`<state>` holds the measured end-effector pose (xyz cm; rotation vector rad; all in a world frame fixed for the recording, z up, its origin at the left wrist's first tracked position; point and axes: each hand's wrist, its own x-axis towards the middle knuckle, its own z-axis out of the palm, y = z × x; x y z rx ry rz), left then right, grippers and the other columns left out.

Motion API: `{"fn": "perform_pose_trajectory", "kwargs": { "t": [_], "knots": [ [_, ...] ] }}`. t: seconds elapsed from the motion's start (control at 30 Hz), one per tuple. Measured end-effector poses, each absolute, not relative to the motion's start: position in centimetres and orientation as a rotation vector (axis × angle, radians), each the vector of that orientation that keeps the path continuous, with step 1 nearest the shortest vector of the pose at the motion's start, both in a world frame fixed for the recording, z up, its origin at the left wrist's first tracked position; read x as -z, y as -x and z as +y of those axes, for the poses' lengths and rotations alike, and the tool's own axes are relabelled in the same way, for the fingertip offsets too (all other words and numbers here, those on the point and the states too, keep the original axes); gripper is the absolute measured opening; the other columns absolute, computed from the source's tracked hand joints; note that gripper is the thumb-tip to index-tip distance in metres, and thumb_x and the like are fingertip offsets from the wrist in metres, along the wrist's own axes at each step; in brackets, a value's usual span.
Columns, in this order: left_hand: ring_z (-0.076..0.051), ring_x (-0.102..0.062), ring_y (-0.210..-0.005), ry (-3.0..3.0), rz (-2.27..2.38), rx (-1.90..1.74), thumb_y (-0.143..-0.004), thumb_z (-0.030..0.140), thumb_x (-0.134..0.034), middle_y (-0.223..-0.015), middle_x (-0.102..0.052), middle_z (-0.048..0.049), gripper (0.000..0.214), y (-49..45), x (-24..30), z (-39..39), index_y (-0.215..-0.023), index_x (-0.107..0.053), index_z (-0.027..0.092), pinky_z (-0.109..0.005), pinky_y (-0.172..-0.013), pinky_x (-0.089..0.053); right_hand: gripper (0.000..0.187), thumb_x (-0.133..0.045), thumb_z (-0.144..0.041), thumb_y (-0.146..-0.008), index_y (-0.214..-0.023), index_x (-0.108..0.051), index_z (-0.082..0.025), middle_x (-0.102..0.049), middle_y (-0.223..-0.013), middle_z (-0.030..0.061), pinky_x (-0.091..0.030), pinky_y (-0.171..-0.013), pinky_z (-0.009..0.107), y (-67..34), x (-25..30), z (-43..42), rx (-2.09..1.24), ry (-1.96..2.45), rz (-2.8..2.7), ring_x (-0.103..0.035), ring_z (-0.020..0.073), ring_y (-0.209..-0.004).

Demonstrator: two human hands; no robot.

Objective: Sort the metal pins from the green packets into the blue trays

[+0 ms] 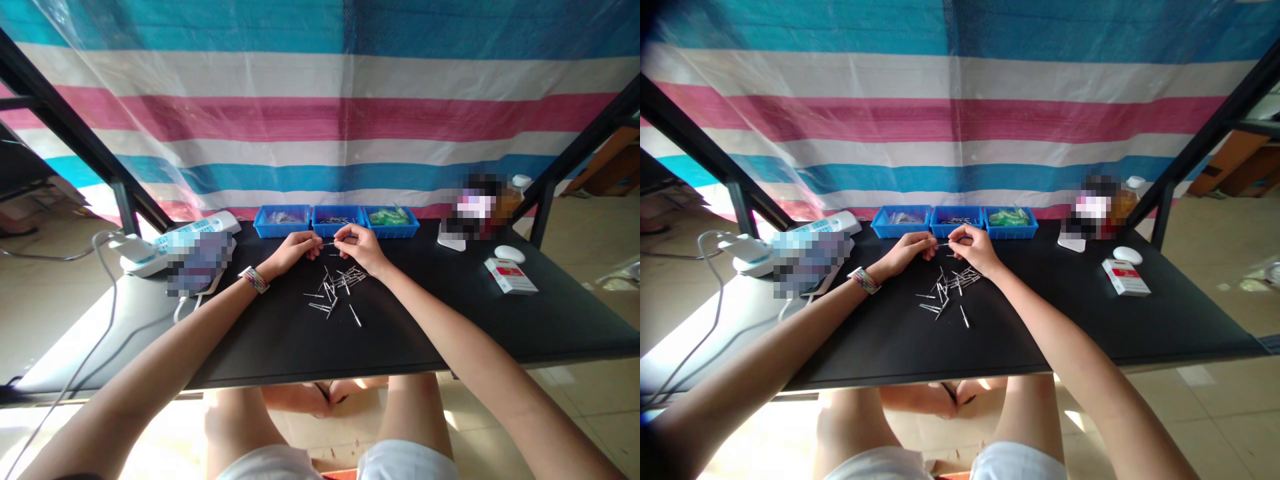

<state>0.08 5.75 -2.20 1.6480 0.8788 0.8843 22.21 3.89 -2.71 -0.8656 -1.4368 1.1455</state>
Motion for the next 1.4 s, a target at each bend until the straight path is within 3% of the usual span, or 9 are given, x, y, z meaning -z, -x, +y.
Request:
{"fn": "perform_pose_trajectory", "kwargs": {
  "t": [0.37,0.63,0.87,1.1,1.27,1.4],
  "knots": [
    [-0.012,-0.058,-0.063,-1.668,0.904,-0.909,-0.075,0.049,-0.086,-0.072,-0.065,-0.001,0.04,-0.2,2.2,5.7,-0.081,-0.069,0.014,-0.024,-0.061,-0.046,0.026,-0.079,-0.038,-0.073,-0.087,-0.069,-0.018,-0.065,-0.082,-0.0013,-0.051,-0.046,0.022,-22.4,2.8,3.9,-1.162,0.909,-1.421,-0.061,0.0094,-0.053],
    [-0.012,-0.058,-0.065,-1.652,0.88,-0.935,-0.075,0.046,-0.087,-0.075,-0.065,-0.0014,0.038,-0.1,2.6,5.9,-0.083,-0.069,0.014,-0.024,-0.062,-0.046,0.023,-0.079,-0.034,-0.072,-0.079,-0.066,-0.018,-0.063,-0.066,-0.0035,-0.052,-0.045,0.023,-22.4,2.5,3.5,-1.229,0.882,-1.454,-0.061,0.0114,-0.05],
    [-0.011,-0.058,-0.063,-1.629,0.862,-0.935,-0.075,0.042,-0.087,-0.073,-0.064,0.0002,0.036,-0.2,2.4,5.6,-0.086,-0.065,0.015,-0.024,-0.061,-0.046,0.025,-0.081,-0.033,-0.069,-0.076,-0.062,-0.019,-0.062,-0.065,-0.0043,-0.053,-0.046,0.025,-22.2,2.7,3.5,-1.219,0.873,-1.458,-0.06,0.0113,-0.049],
    [-0.013,-0.059,-0.06,-1.532,0.78,-0.964,-0.085,0.04,-0.073,-0.072,-0.067,-0.0021,0.027,0.0,2.1,5.5,-0.088,-0.064,0.015,-0.025,-0.06,-0.047,0.024,-0.077,-0.04,-0.078,-0.08,-0.061,-0.022,-0.064,-0.07,-0.0023,-0.053,-0.053,0.026,-23.1,1.0,4.8,-0.818,0.897,-1.326,-0.061,0.0127,-0.054],
    [-0.013,-0.06,-0.061,-1.518,0.782,-0.959,-0.084,0.04,-0.075,-0.071,-0.067,-0.0018,0.028,0.1,2.2,5.5,-0.089,-0.064,0.015,-0.026,-0.061,-0.047,0.023,-0.071,-0.042,-0.087,-0.087,-0.076,-0.02,-0.075,-0.082,0.0054,-0.045,-0.05,0.029,-24.4,0.3,6.2,-0.516,1.077,-1.513,-0.059,0.0149,-0.052],
    [-0.013,-0.06,-0.061,-1.515,0.788,-0.96,-0.083,0.041,-0.075,-0.071,-0.066,-0.002,0.029,0.1,2.3,5.5,-0.089,-0.064,0.015,-0.026,-0.061,-0.046,0.022,-0.067,-0.036,-0.09,-0.083,-0.079,-0.019,-0.078,-0.084,0.0076,-0.048,-0.061,0.031,-25.2,0.4,5.8,-0.364,1.098,-1.618,-0.065,0.0202,-0.067]
  ]
}}
